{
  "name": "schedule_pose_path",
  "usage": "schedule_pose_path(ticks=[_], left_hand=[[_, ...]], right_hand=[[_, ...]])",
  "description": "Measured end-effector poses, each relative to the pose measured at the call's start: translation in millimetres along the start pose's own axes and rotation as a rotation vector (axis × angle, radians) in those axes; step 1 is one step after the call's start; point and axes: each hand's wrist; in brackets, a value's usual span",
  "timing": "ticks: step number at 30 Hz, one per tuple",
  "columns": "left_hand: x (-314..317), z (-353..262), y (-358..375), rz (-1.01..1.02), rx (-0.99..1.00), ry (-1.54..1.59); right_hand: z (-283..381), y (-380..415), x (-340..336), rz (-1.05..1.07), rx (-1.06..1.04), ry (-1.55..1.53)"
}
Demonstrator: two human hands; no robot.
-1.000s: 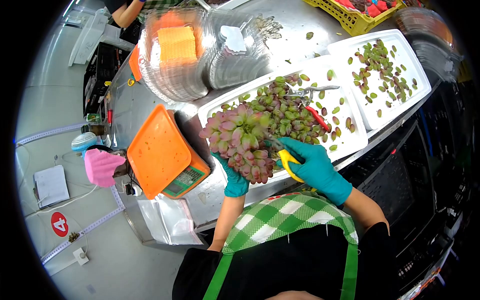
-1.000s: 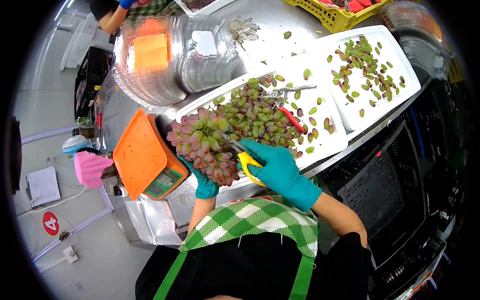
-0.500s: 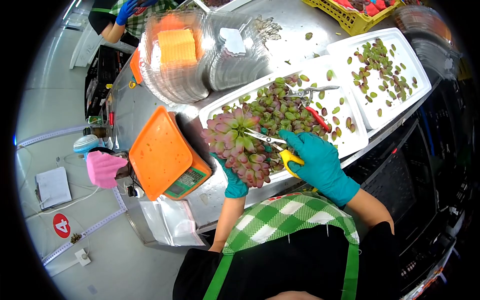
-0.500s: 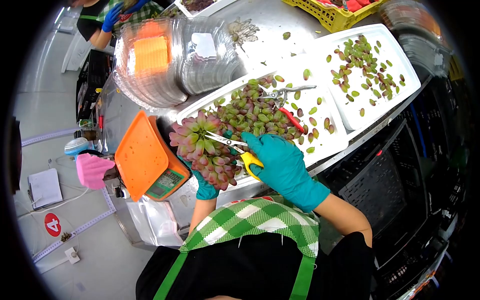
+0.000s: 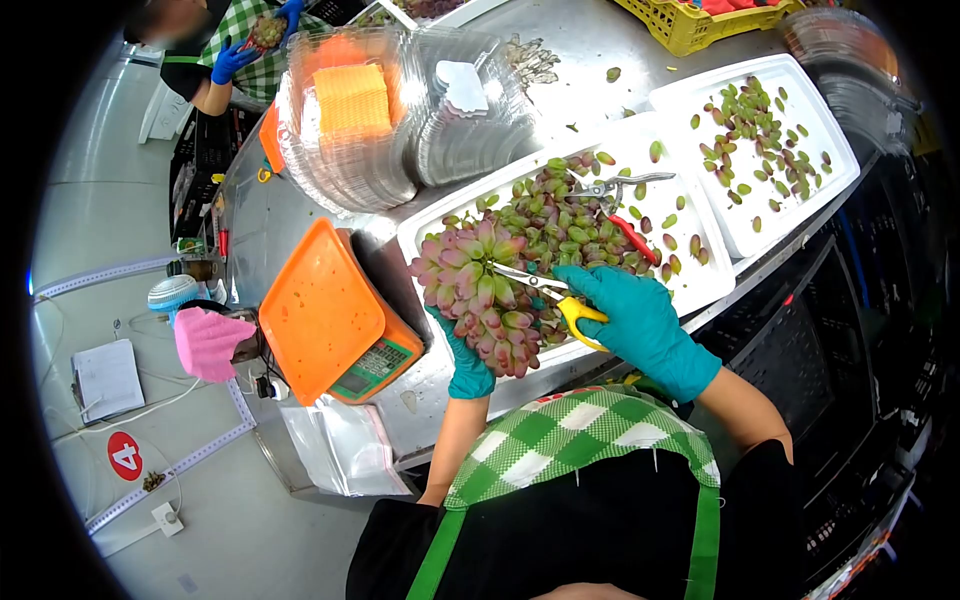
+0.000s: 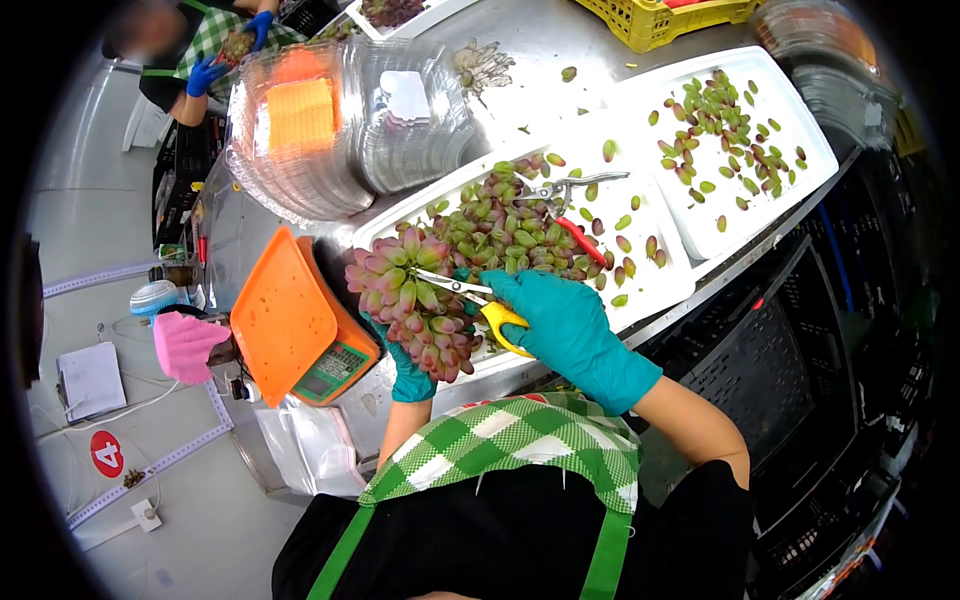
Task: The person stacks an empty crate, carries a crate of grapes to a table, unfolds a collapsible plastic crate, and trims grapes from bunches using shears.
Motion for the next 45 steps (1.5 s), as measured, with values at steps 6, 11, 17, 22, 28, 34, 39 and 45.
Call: schedule_pose_path(ticks=[6,11,17,22,28,34,39,45], left_hand=[[-3,1,1,0.018,-0.018,0.019],[-5,1,0,0.039,-0.029,0.03],[-5,0,-1,0.055,-0.034,0.04],[-7,1,-2,0.067,-0.044,0.055],[-8,3,0,0.086,-0.062,0.082],[-9,4,2,0.099,-0.065,0.109],[-8,2,3,0.116,-0.07,0.119],[-9,-2,2,0.135,-0.079,0.124]], right_hand=[[-9,0,14,-0.018,-0.022,-0.06],[-10,1,20,-0.028,-0.013,-0.116],[-5,-3,16,-0.02,0.026,-0.029],[-13,-6,20,-0.044,-0.009,0.005],[-16,-5,20,0.032,0.001,-0.031],[-15,-5,22,0.045,0.224,-0.498],[-23,5,30,0.116,0.143,-0.772],[1,-3,2,0.549,0.284,-0.77]])
Point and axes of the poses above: each hand's wrist, its own y-axis away from the middle knuckle, its own x-axis out of the palm, z = x × y, and after that the axes turned 6 degrees about z, right-handed
